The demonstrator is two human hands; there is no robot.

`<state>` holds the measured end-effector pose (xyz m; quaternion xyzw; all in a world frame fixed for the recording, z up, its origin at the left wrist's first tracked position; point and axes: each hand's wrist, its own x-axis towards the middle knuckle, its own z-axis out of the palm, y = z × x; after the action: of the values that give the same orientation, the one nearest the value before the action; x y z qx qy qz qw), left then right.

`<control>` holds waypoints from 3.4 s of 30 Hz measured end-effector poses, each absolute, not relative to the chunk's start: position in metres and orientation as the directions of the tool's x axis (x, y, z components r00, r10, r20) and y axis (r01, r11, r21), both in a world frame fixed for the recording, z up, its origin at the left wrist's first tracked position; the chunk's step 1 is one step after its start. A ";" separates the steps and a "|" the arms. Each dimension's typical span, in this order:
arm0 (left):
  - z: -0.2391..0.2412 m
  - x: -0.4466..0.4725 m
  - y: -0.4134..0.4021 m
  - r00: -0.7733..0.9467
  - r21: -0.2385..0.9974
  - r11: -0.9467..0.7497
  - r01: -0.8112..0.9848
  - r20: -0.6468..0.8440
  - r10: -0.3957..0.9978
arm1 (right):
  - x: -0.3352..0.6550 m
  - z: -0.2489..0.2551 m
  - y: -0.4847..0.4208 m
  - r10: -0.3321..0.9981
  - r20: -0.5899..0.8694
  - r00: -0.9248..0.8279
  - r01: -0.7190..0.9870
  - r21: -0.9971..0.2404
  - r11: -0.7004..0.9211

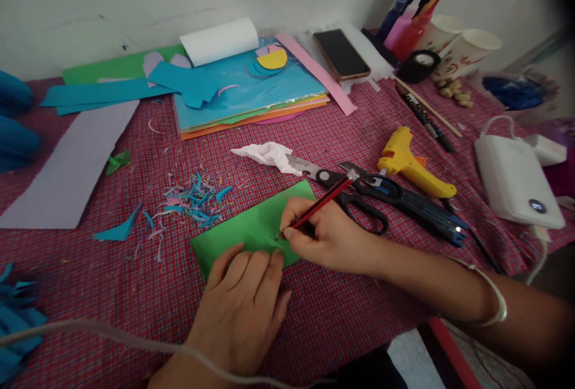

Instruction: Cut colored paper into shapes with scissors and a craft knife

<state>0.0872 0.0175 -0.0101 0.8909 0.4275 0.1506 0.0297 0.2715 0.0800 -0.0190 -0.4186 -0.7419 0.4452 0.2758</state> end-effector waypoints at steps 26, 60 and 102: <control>-0.010 0.088 0.018 0.608 0.151 -0.650 0.745 0.249 0.754 | 0.276 -0.019 0.078 0.887 0.067 -0.456 0.341 -0.908 0.244; -0.012 0.083 0.017 0.634 0.104 -0.663 0.742 0.211 0.743 | 0.279 -0.019 0.074 0.850 0.082 -0.521 0.364 -0.879 0.308; -0.013 0.083 0.017 0.645 0.097 -0.669 0.737 0.194 0.739 | 0.270 -0.016 0.078 0.858 0.051 -0.512 0.375 -0.885 0.276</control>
<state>0.0834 0.0174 -0.0133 0.9069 0.4070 0.1093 0.0047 0.2703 0.0778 -0.0160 -0.4108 -0.7503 0.4394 0.2743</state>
